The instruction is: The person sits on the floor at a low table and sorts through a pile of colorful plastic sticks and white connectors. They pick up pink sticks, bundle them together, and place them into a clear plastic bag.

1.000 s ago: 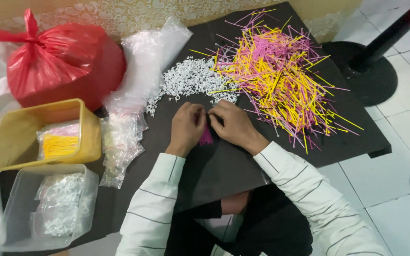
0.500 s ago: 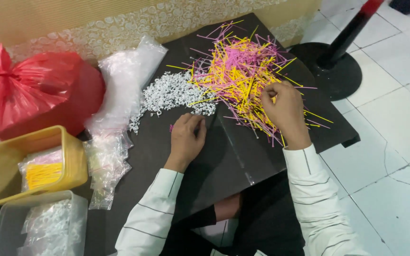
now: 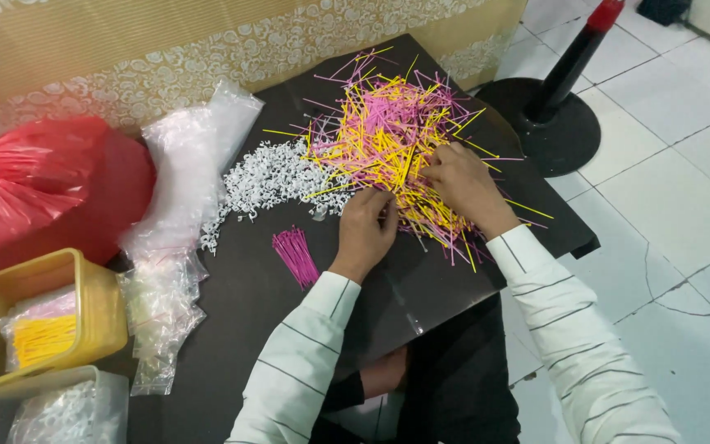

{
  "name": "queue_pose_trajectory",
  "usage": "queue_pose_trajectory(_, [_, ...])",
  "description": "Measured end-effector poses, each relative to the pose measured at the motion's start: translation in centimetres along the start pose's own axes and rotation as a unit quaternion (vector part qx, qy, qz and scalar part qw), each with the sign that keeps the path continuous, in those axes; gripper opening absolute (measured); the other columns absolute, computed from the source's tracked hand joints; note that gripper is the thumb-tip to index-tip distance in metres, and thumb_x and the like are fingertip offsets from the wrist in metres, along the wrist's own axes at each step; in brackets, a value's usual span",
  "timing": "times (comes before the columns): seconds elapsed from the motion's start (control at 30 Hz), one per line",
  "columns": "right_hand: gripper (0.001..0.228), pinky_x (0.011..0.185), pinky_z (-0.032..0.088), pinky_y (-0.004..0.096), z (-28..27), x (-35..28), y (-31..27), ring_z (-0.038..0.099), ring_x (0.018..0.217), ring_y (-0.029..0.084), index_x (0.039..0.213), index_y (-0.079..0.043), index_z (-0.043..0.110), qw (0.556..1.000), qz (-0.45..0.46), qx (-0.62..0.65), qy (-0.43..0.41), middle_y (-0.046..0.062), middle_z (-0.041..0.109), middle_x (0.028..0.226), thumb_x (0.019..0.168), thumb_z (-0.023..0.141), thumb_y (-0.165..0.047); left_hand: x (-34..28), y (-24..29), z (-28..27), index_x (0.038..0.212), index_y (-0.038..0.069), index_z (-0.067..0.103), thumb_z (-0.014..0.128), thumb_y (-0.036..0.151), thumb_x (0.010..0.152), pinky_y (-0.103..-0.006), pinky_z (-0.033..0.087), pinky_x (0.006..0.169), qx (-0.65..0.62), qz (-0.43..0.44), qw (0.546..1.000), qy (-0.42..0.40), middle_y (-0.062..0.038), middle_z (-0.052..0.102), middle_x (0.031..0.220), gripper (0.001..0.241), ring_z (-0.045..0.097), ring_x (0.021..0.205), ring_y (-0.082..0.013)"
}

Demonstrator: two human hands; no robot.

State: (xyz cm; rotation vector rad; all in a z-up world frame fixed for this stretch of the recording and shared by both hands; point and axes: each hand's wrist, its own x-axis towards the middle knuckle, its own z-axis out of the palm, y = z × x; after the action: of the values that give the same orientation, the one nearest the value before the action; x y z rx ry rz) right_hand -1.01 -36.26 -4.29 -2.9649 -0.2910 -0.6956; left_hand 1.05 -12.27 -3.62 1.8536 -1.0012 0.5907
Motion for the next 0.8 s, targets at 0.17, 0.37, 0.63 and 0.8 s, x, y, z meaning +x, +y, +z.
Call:
queue_pose_trajectory(0.17, [0.011, 0.085, 0.051, 0.041, -0.5, 0.2, 0.5, 0.061, 0.095, 0.03, 0.097, -0.021, 0.079, 0.997, -0.04, 0.031, 0.059, 0.005, 0.061, 0.1, 0.087, 0.075, -0.018, -0.1, -0.7, -0.8, 0.094, 0.002, 0.072, 0.066, 0.002, 0.089, -0.0393, 0.054, 0.07, 0.003, -0.05, 0.999, 0.015, -0.012, 0.063, 0.079, 0.008, 0.067, 0.074, -0.0321])
queue_pose_trajectory(0.37, [0.012, 0.09, 0.051, 0.042, -2.7, 1.2, 0.4, 0.063, 0.102, 0.031, 0.106, -0.02, 0.081, 0.986, -0.022, 0.134, 0.099, 0.006, 0.066, 0.11, 0.094, 0.077, -0.019, 0.0, -0.5, -0.8, 0.093, 0.004, 0.072, 0.066, 0.003, 0.089, -0.0401, 0.052, 0.069, -0.015, -0.066, 0.997, 0.022, -0.01, 0.063, 0.077, 0.007, 0.066, 0.074, -0.031])
queue_pose_trajectory(0.63, [0.012, 0.08, 0.051, 0.038, -8.0, 3.1, -4.6, 0.071, 0.091, 0.026, 0.108, -0.012, 0.079, 0.938, 0.096, 0.318, 0.099, 0.009, 0.076, 0.095, 0.097, 0.075, -0.016, 0.2, -0.4, -1.2, 0.097, 0.005, 0.072, 0.066, 0.007, 0.092, -0.043, 0.053, 0.075, -0.034, -0.058, 0.996, 0.055, -0.013, 0.064, 0.081, 0.008, 0.067, 0.08, -0.0352])
queue_pose_trajectory(0.8, [0.011, 0.073, 0.048, 0.026, -6.2, 3.7, -4.6, 0.063, 0.082, 0.009, 0.105, -0.015, 0.079, 0.92, 0.109, 0.373, 0.056, 0.001, 0.075, 0.084, 0.098, 0.072, -0.011, 0.9, 0.8, -2.2, 0.108, 0.003, 0.07, 0.062, 0.011, 0.098, -0.0462, 0.053, 0.079, -0.071, -0.049, 0.993, 0.084, -0.016, 0.065, 0.089, 0.016, 0.066, 0.087, -0.0384])
